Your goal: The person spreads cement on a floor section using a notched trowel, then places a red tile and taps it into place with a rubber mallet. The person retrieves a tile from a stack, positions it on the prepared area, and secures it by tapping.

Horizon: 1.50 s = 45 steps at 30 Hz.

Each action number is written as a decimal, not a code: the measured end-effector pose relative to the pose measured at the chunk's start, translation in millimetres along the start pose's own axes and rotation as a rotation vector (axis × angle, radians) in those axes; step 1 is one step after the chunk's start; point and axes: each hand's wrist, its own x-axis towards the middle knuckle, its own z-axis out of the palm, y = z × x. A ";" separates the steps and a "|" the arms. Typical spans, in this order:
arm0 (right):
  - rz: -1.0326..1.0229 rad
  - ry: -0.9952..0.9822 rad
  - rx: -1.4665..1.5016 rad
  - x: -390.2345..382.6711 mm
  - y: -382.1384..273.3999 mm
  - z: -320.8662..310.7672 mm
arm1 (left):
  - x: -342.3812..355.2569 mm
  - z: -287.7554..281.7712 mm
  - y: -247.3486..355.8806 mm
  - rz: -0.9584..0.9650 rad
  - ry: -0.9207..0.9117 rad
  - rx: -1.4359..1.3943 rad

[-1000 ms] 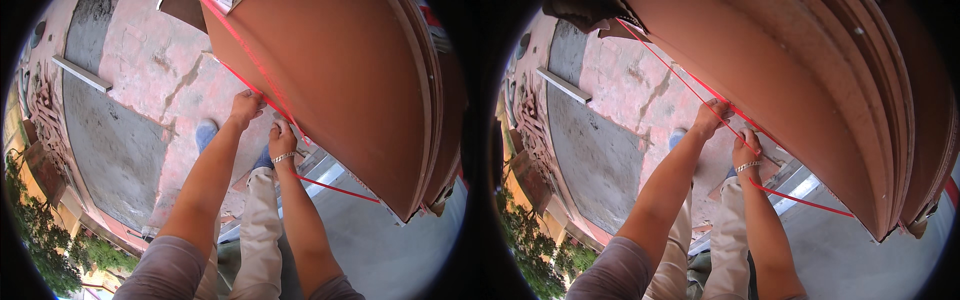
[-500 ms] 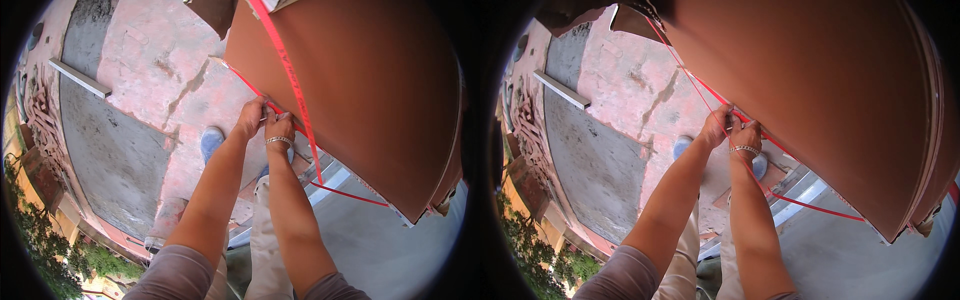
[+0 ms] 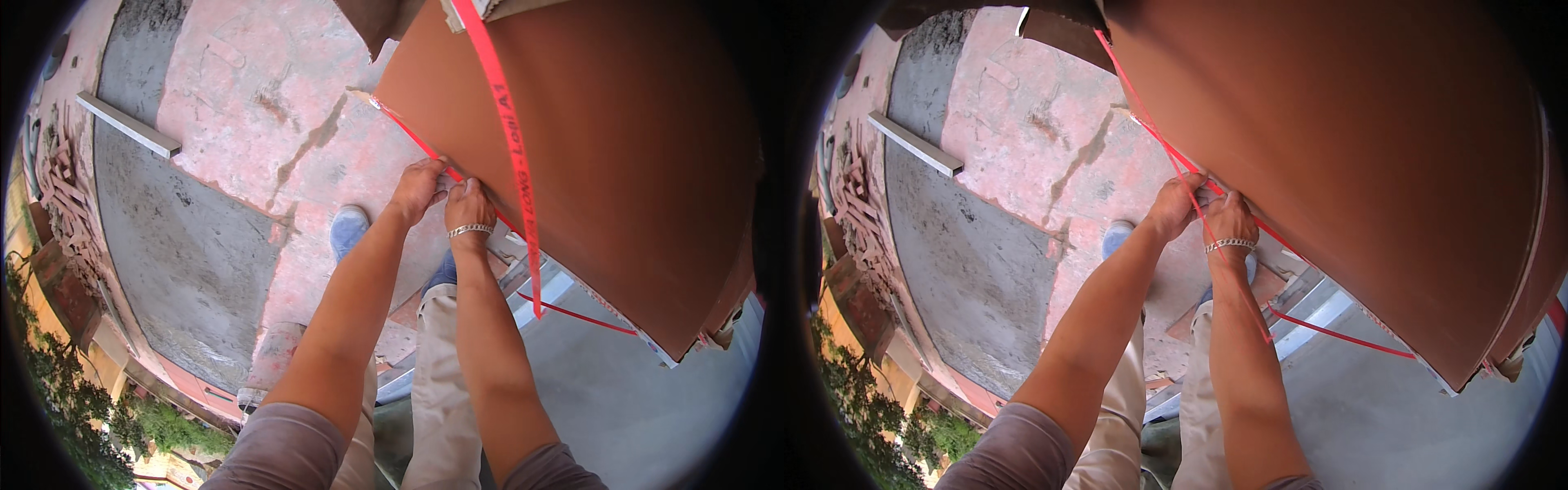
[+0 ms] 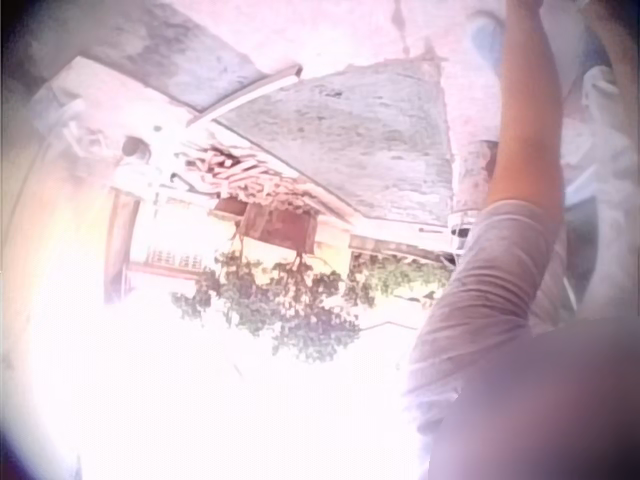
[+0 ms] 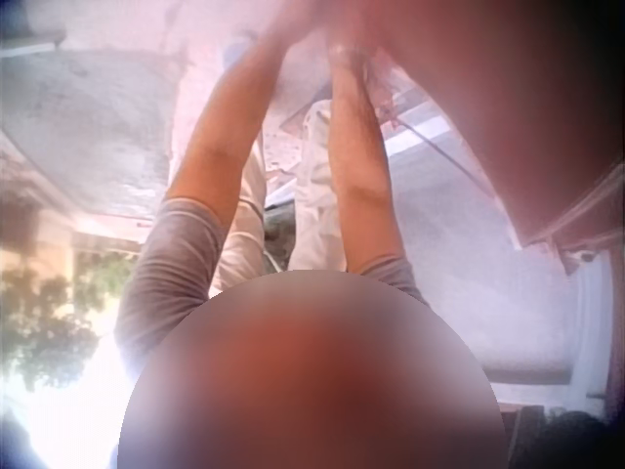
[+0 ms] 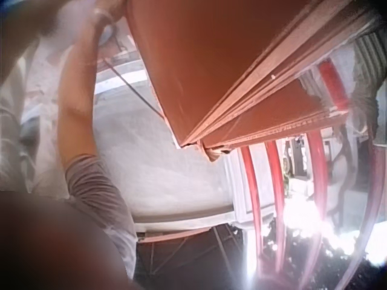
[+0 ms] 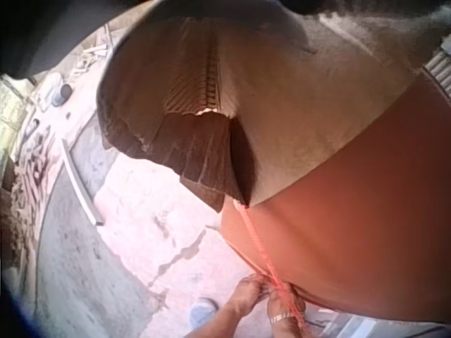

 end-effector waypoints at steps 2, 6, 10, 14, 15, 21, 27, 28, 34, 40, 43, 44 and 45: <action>-0.028 0.050 0.031 -2.5 5.1 -2.4 | -2.2 3.0 2.9 -0.004 -0.038 -0.018; -0.075 0.006 0.134 -32.8 39.5 -1.5 | -10.4 2.0 -1.9 -0.059 -0.081 -0.120; -0.049 -0.066 0.437 -121.5 117.5 -3.9 | -55.1 -28.4 -20.7 -0.054 0.036 -0.148; 0.376 -0.106 0.592 -192.9 200.0 -53.9 | -132.4 -72.2 5.3 -0.074 0.432 0.289; 0.605 -0.199 0.687 -204.8 211.3 -82.0 | -150.6 -76.0 22.0 -0.007 0.451 0.358; -0.068 -0.014 0.597 -213.6 119.2 -252.8 | -249.5 24.1 111.3 0.212 0.023 0.576; -0.404 0.607 0.206 -158.1 7.7 -357.2 | -286.1 158.9 179.8 0.712 0.217 0.472; -0.398 0.599 0.118 -149.9 -0.9 -358.0 | -285.7 168.4 190.2 0.765 0.324 0.441; -0.336 0.609 -0.065 -152.2 -4.5 -335.8 | -284.5 178.5 194.6 0.845 0.426 0.530; -0.365 0.659 -0.139 -153.8 2.7 -328.9 | -283.4 165.6 211.3 0.971 0.341 0.663; -0.350 0.621 -0.172 -152.9 2.4 -331.4 | -285.0 163.3 217.7 0.906 0.344 0.651; -0.342 0.617 -0.179 -152.9 2.4 -333.0 | -285.4 162.3 218.8 0.892 0.355 0.652; -0.337 0.596 -0.188 -152.7 1.9 -334.7 | -285.6 161.4 219.8 0.881 0.356 0.657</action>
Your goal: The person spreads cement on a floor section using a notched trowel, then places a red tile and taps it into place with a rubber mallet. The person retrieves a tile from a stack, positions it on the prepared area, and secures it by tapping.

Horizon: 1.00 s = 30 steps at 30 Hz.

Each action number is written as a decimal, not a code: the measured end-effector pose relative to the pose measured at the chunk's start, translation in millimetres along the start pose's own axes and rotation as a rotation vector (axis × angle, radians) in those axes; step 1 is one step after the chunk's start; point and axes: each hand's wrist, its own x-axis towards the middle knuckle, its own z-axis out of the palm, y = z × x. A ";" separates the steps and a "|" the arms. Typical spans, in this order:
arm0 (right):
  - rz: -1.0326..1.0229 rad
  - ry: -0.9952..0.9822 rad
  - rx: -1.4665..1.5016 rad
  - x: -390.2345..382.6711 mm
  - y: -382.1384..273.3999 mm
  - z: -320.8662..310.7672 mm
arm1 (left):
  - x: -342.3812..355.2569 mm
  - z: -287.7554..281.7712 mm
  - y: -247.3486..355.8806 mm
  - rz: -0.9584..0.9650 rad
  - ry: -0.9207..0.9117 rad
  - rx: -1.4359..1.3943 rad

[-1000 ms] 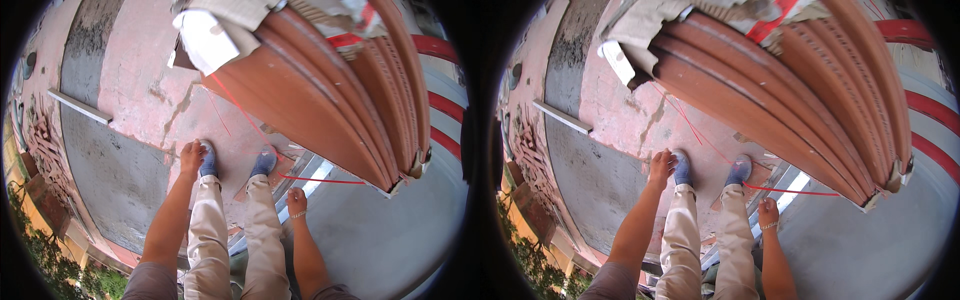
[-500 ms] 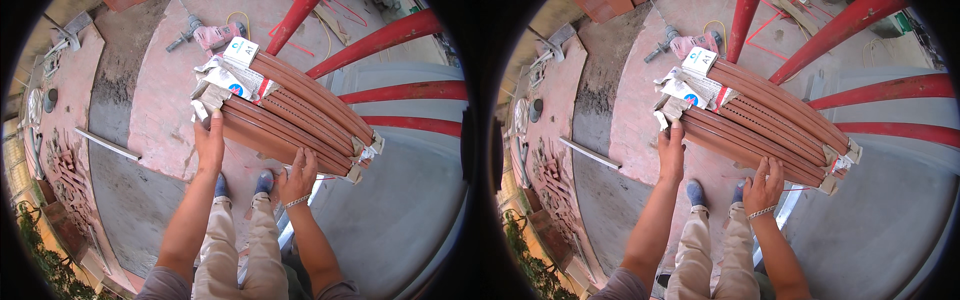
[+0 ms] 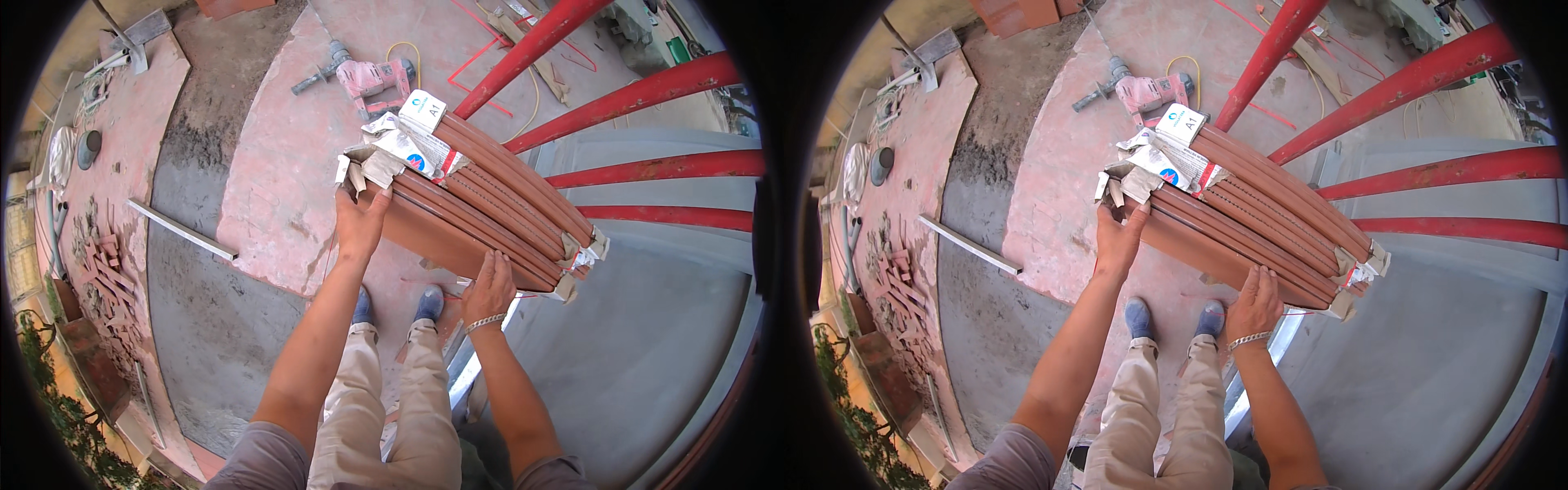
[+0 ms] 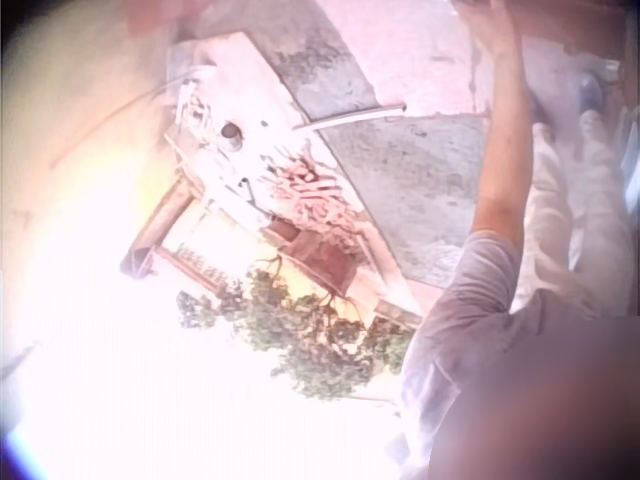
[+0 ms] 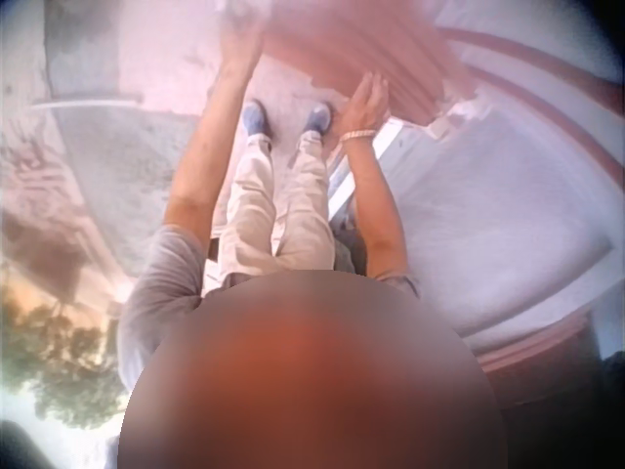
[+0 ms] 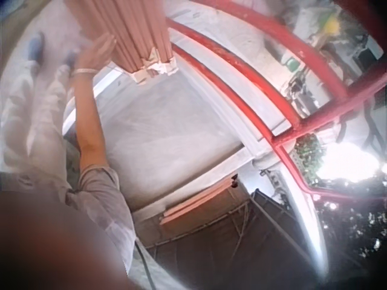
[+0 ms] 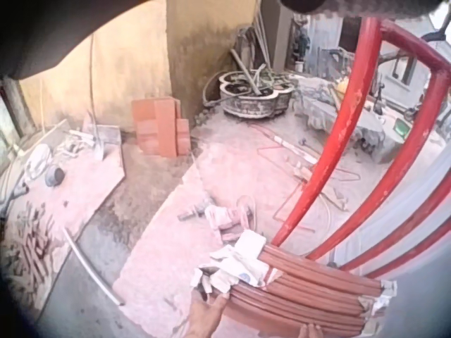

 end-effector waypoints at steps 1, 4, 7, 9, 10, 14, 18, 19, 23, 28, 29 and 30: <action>0.009 -0.007 0.002 1.5 0.4 -1.7 | 0.4 -1.1 -0.2 0.005 -0.002 -0.004; 0.054 -0.058 0.025 8.3 0.9 -7.1 | 4.5 -6.5 2.4 -0.058 -0.037 0.012; 0.078 -0.088 0.035 15.3 0.8 -12.0 | 17.3 -8.2 12.6 -0.041 -0.096 -0.104; 0.087 -0.090 0.031 19.0 0.6 -14.4 | 28.2 -7.8 21.4 -0.007 -0.159 -0.187; 0.090 -0.090 0.029 20.2 0.3 -15.4 | 31.1 -9.5 24.1 -0.002 -0.199 -0.207; 0.131 -0.117 0.022 25.1 0.3 -15.5 | 34.5 -24.5 20.7 -0.021 -0.330 -0.150; 0.146 -0.135 0.021 26.7 2.5 -13.2 | 37.2 -40.8 5.9 0.060 -0.358 0.065; 0.147 -0.143 0.031 27.4 2.7 -10.9 | 37.6 -38.9 2.8 0.074 -0.380 0.117; 0.153 -0.090 0.048 26.3 7.2 -5.5 | 28.4 -31.2 -5.6 0.123 -0.207 0.025; 0.143 -0.070 0.177 23.5 13.6 -5.1 | 15.0 -29.4 -9.6 -0.080 0.019 0.006; 0.136 -0.080 0.189 21.9 17.7 -6.4 | 15.7 -31.5 -10.3 -0.126 0.029 -0.004; 0.129 -0.073 0.200 20.0 22.4 -7.8 | 15.1 -34.3 -11.4 -0.116 -0.011 -0.065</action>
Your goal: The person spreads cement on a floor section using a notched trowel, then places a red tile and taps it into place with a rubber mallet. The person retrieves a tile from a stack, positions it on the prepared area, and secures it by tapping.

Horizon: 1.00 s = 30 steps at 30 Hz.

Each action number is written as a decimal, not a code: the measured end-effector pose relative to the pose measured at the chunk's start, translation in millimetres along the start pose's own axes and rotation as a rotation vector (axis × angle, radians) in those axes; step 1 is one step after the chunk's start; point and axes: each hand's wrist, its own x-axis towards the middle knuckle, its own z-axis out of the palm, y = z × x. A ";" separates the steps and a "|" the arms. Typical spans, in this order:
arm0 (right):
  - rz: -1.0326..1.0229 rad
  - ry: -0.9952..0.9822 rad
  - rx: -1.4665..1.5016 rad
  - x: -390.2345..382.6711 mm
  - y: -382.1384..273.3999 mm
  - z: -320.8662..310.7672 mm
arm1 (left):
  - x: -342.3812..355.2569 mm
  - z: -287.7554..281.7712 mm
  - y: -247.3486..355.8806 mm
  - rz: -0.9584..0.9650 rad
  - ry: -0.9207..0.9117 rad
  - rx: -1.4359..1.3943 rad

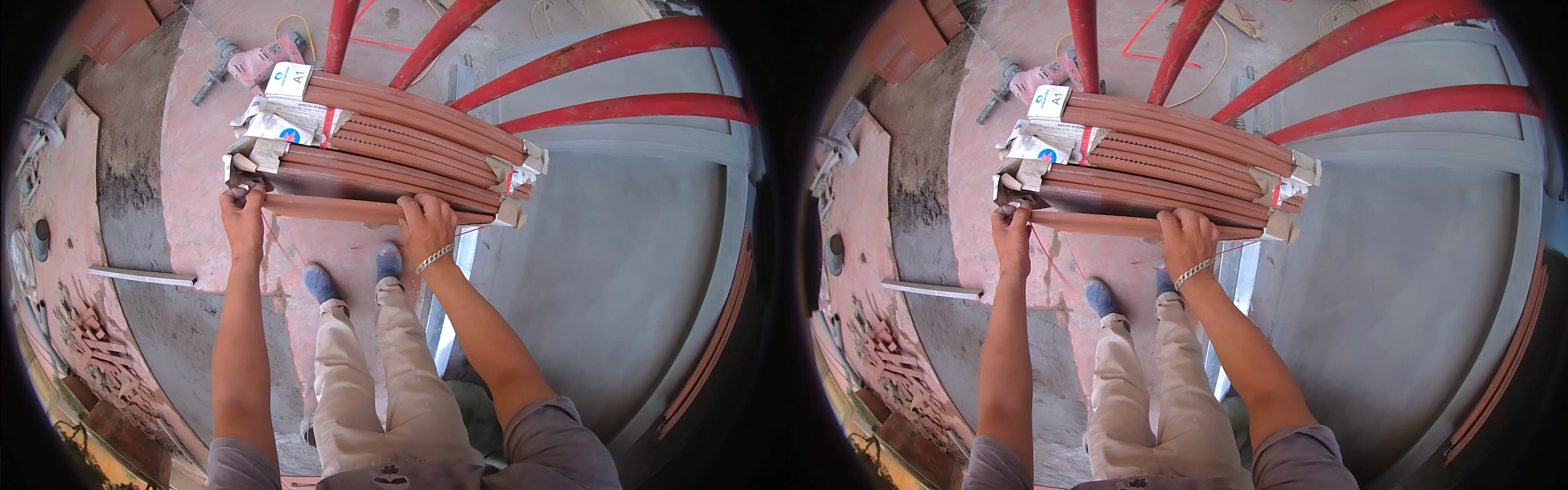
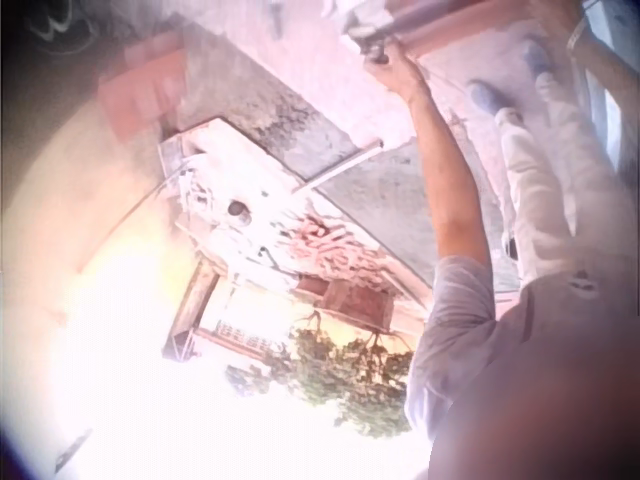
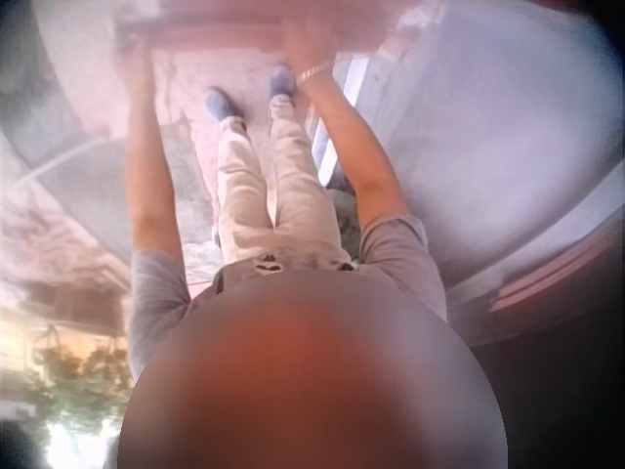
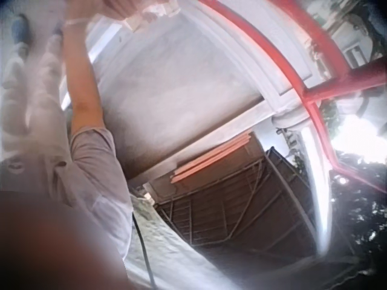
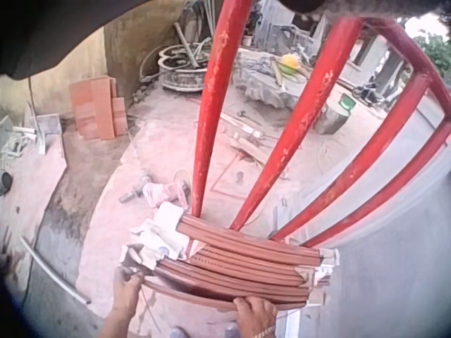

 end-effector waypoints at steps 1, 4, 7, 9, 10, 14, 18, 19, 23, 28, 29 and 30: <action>-0.024 0.014 0.015 -2.1 3.8 -1.6 | 1.2 -4.4 0.4 0.002 -0.092 -0.013; 0.003 -0.050 -0.027 -8.2 31.5 -16.3 | 1.8 -15.3 3.7 -0.013 -0.239 0.026; 0.004 -0.148 -0.113 -15.6 60.2 -30.6 | 8.8 -28.0 18.4 0.135 -0.424 0.282; -0.032 -0.168 -0.182 -18.8 77.0 -38.7 | 6.9 -29.8 26.4 0.261 -0.536 0.433; -0.046 -0.171 -0.187 -19.7 83.7 -41.9 | 6.9 -32.8 32.6 0.363 -0.575 0.555; -0.136 -0.158 -0.200 -20.5 101.8 -47.6 | 11.7 -28.7 54.2 0.681 -0.712 0.961; -0.181 -0.129 -0.181 -22.3 114.6 -47.8 | 6.7 -26.3 62.3 0.730 -0.686 1.078; -0.190 -0.119 -0.198 -23.7 117.7 -48.2 | 6.0 -26.3 62.6 0.758 -0.686 1.068; -0.194 -0.094 -0.245 -29.9 130.9 -52.8 | 7.3 -31.8 62.8 0.736 -0.718 1.109; -0.141 -0.062 -0.408 -46.0 157.4 -69.6 | 10.2 -40.3 65.8 0.729 -0.740 1.124; -0.069 -0.097 -0.437 -53.5 165.1 -74.1 | 8.7 -42.3 66.3 0.737 -0.745 1.128; -0.028 -0.101 -0.464 -60.9 174.0 -78.3 | 7.2 -43.8 66.9 0.739 -0.746 1.140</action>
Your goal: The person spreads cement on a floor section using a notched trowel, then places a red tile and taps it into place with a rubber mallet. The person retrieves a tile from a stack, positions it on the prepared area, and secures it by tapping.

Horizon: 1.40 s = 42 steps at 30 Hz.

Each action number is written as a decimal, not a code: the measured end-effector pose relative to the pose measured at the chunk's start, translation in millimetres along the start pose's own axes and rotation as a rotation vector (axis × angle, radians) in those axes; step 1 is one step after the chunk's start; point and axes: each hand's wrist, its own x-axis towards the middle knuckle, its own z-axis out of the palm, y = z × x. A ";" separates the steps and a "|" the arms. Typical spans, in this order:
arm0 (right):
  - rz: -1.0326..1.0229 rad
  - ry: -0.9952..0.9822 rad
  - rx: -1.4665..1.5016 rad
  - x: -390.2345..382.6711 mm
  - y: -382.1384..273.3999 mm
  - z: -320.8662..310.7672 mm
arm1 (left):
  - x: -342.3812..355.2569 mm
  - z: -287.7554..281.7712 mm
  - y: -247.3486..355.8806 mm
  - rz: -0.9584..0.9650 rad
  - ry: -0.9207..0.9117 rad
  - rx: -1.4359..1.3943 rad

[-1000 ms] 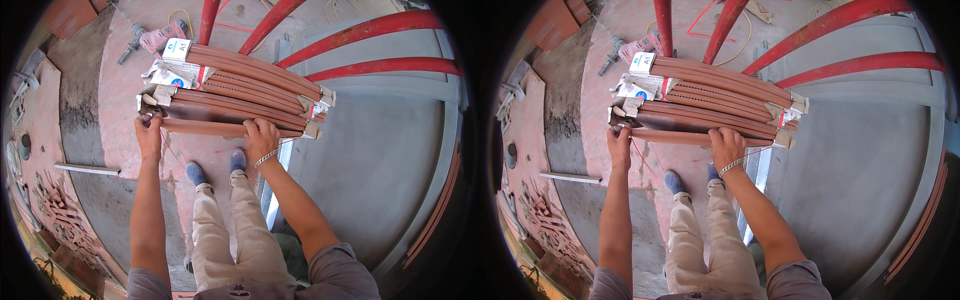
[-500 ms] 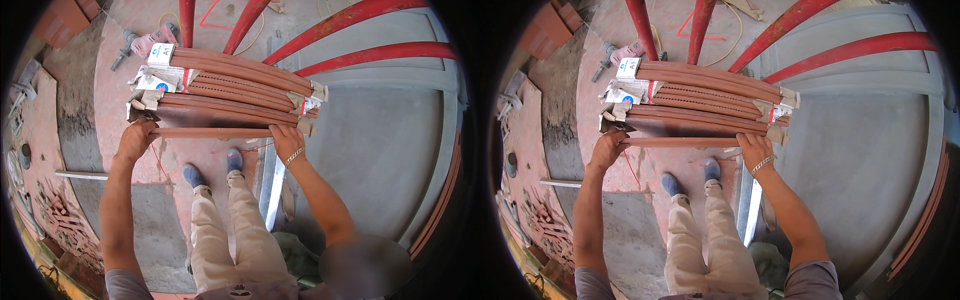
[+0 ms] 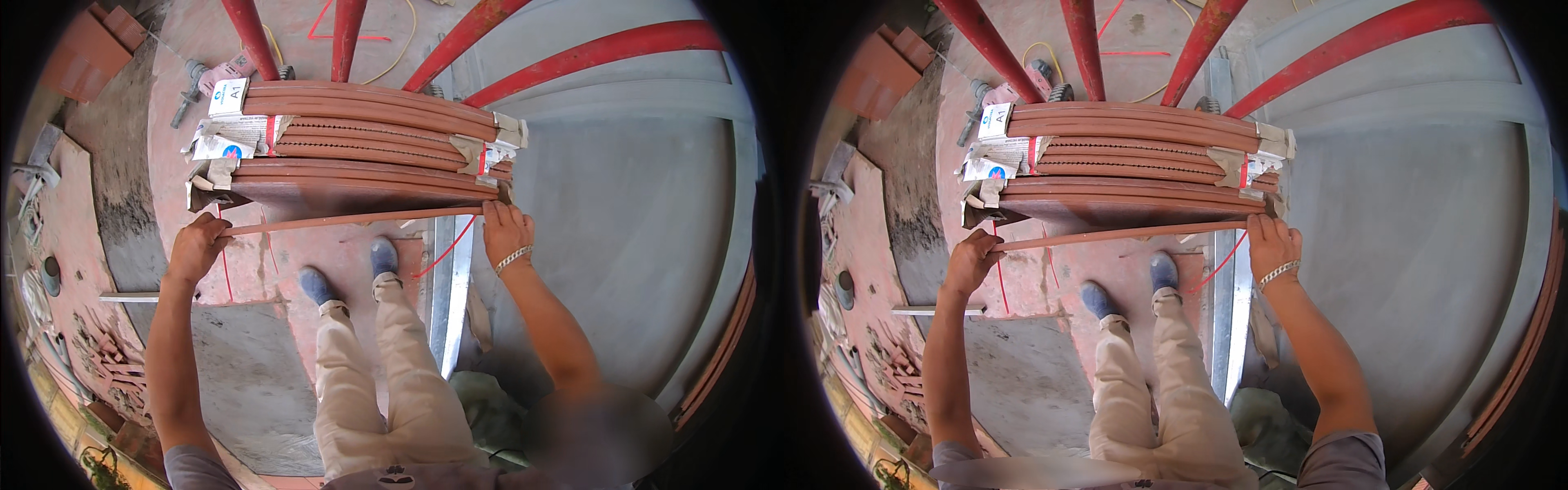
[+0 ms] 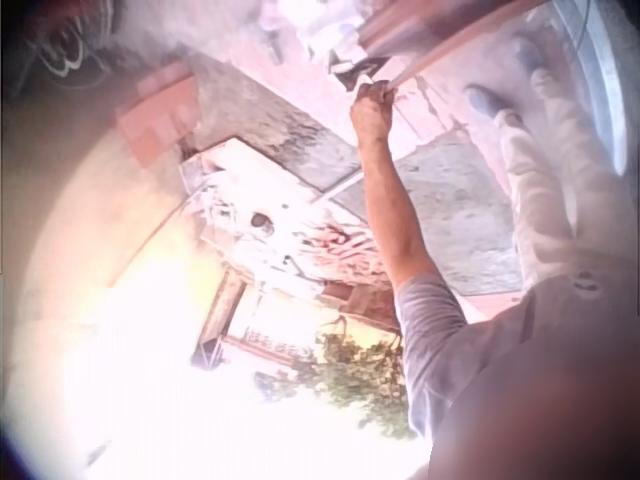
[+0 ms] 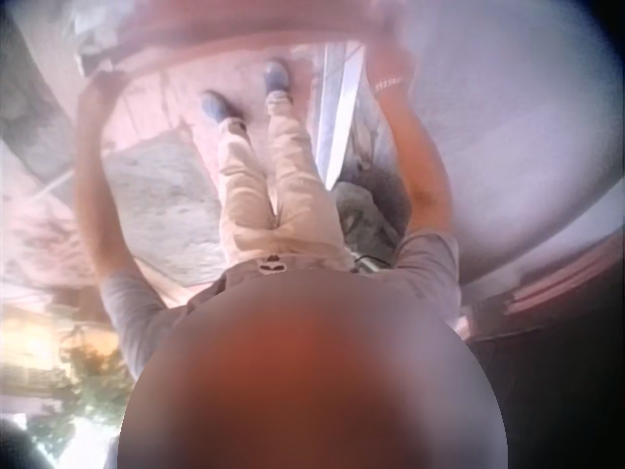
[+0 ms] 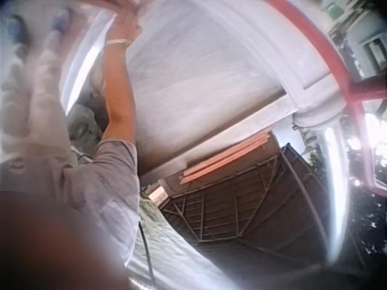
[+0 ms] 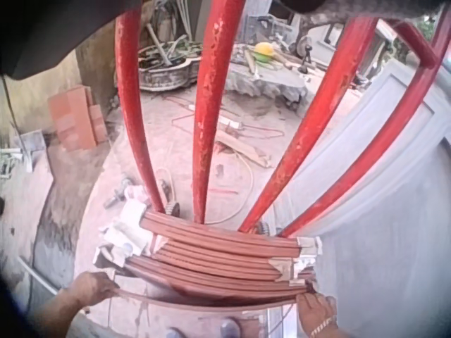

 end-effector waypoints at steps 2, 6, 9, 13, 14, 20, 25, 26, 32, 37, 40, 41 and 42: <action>0.082 -0.086 -0.048 -13.9 20.6 4.7 | -5.9 0.2 3.2 -0.001 0.007 0.007; 0.243 -0.231 0.044 -20.3 46.6 21.6 | -25.7 5.0 12.9 -0.029 0.014 0.012; 0.365 -0.398 0.209 0.0 50.1 20.6 | -44.2 11.7 18.9 -0.051 0.003 0.009; 0.323 -0.889 0.275 23.8 28.0 -29.9 | -65.5 23.6 21.7 -0.052 0.044 -0.022; 0.243 -0.935 0.329 23.0 14.7 -48.5 | -70.0 26.8 22.5 -0.078 0.045 -0.043; -0.192 -0.600 0.376 9.3 -128.1 -95.3 | -98.7 40.6 26.5 -0.109 0.103 -0.037; -0.266 -0.900 0.277 15.8 -234.3 -61.2 | -129.5 62.4 20.7 -0.204 0.116 -0.017; -0.266 -0.883 0.258 17.8 -244.8 -57.3 | -132.5 67.3 19.0 -0.228 0.131 -0.037; -0.521 -0.901 0.126 27.1 -259.6 -58.8 | -169.5 88.5 61.2 -0.558 0.421 -0.281; -0.567 -0.888 0.157 10.9 -263.9 -52.6 | -275.0 138.9 119.2 -0.832 0.532 -0.617; -0.569 -0.886 0.121 9.6 -258.4 -45.3 | -374.7 199.7 166.5 -1.070 0.372 -0.758; -0.633 -0.871 0.137 11.0 -256.0 -41.5 | -407.8 218.3 187.2 -1.176 0.206 -0.768; -0.664 -0.844 0.151 12.8 -253.8 -39.3 | -439.7 234.8 213.6 -1.287 0.130 -0.843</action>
